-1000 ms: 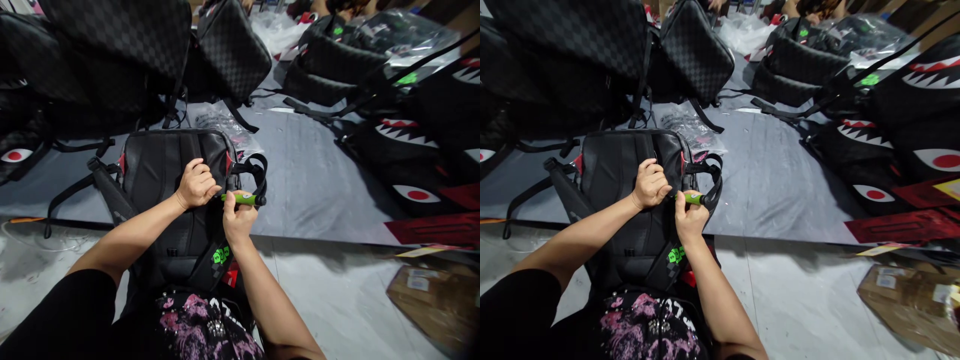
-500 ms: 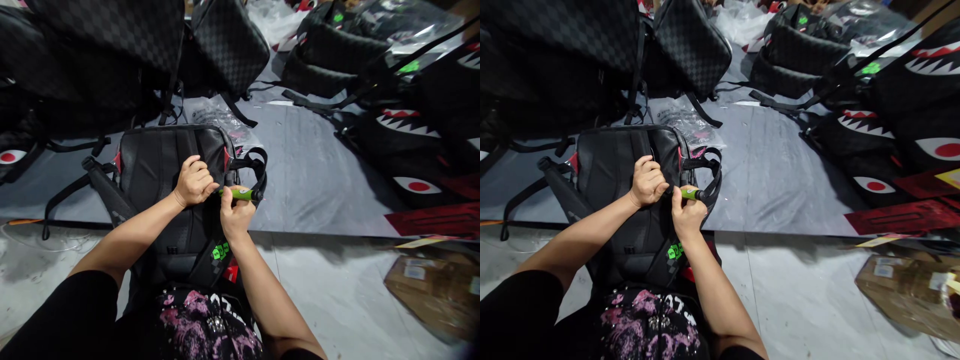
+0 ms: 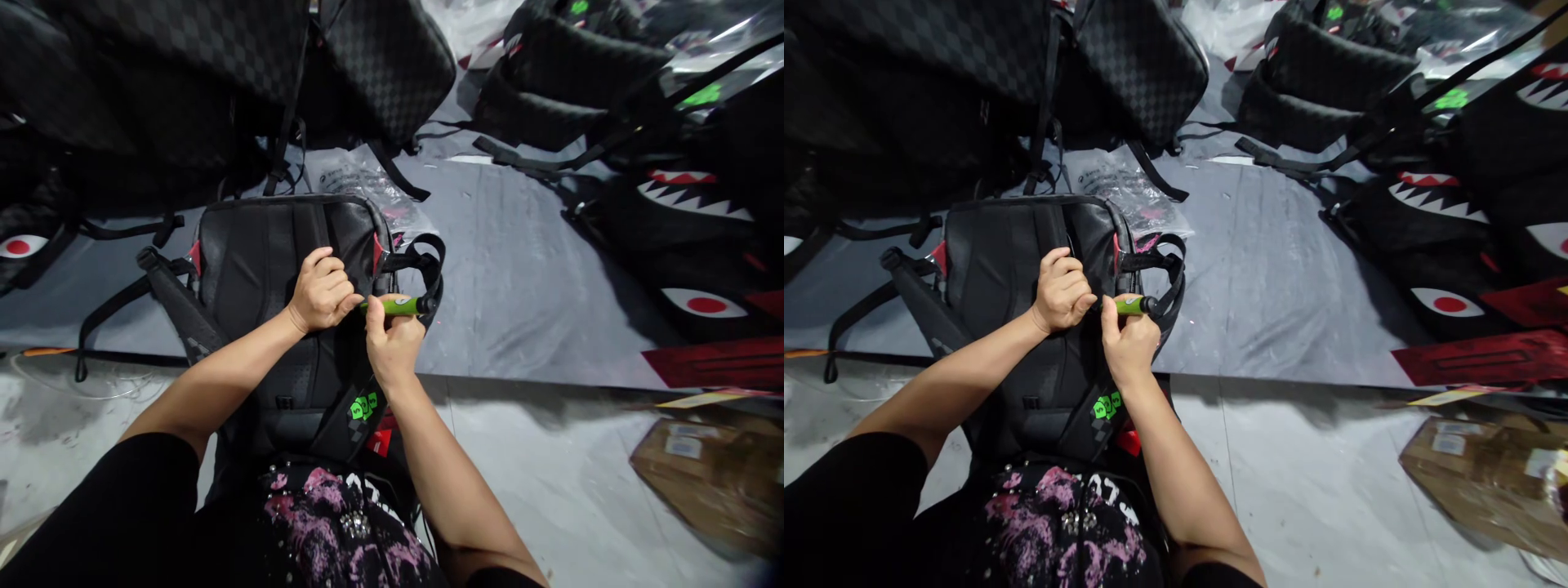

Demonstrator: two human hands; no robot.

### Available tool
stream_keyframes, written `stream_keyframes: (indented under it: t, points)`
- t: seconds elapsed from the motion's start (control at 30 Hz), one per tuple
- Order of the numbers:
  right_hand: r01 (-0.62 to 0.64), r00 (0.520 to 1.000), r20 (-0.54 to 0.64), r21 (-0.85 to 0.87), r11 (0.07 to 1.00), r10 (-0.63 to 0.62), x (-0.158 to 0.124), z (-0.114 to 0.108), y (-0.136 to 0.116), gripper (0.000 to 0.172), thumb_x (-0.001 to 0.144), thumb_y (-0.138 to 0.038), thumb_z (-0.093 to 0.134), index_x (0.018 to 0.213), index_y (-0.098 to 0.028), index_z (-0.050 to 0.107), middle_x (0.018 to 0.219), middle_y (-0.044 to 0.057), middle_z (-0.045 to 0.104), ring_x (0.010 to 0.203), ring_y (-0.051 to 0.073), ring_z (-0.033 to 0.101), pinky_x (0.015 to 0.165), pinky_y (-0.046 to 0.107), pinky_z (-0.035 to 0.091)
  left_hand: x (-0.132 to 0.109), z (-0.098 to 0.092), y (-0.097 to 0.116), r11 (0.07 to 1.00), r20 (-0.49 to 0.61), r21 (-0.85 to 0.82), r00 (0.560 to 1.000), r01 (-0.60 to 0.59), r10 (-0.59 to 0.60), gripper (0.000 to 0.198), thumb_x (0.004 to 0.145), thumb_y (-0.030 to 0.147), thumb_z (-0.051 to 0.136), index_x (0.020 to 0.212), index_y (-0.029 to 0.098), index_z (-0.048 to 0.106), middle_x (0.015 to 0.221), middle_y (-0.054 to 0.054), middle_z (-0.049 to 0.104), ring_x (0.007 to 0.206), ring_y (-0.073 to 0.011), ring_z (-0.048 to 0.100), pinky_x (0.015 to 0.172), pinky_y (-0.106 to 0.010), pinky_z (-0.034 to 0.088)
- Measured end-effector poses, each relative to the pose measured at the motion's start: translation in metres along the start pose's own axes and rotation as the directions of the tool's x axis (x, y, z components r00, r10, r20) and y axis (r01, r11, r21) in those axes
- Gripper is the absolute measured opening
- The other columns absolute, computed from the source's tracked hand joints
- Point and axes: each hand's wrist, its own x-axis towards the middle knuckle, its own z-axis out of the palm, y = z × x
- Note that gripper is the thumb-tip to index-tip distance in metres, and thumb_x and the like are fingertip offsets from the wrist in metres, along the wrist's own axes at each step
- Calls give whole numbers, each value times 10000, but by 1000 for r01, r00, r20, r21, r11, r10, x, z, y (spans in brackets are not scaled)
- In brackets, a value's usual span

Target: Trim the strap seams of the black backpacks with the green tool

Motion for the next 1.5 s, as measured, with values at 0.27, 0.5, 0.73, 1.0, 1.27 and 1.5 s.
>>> stream_keyframes:
  t: [0.27,0.5,0.73,1.0,1.27,1.5]
  points:
    - [-31,1000,-1,-2,1000,31,0,-1,0,441,986,-515,427,825,-169,648,685,71,688,564,190,648,562,299,472,-6,3,-3,999,44,-12,999,32,-31,497,1027,446,326,658,217,567,607,3,566,818,-190,570,1005,-470,394]
    - [0,1000,11,-7,1000,1,2,-1,-4,397,993,-464,445,857,-157,658,727,75,697,577,181,651,568,288,476,-2,3,-2,1000,-16,-11,1000,2,-2,455,1016,413,363,653,213,551,604,6,557,790,-188,566,980,-461,409]
    - [-36,999,4,-25,999,36,0,-3,-2,388,990,-471,445,867,-165,649,724,67,693,561,175,638,564,291,480,2,1,-1,1000,-49,-21,999,-13,12,437,1011,397,387,650,212,547,601,9,553,770,-179,553,964,-440,414]
    - [-86,995,54,74,994,82,-2,-6,-2,347,983,-473,465,871,-180,615,728,56,692,578,178,656,586,300,507,-3,4,-2,1000,-20,-3,1000,2,-2,503,1024,421,330,634,217,573,596,4,556,791,-185,573,982,-472,417]
    - [-106,991,94,87,991,98,1,-9,-4,370,981,-490,459,859,-177,615,681,44,676,547,174,642,556,297,492,-2,3,-2,1000,-36,-7,999,7,-7,499,1029,422,328,634,212,551,603,5,561,787,-178,571,977,-456,431]
    - [-101,990,109,88,991,92,1,-13,-3,339,979,-466,475,853,-183,614,709,38,683,563,161,649,564,284,501,-4,3,-2,1000,-7,29,1000,10,-10,519,1027,440,313,630,215,562,593,7,567,774,-177,590,971,-468,441]
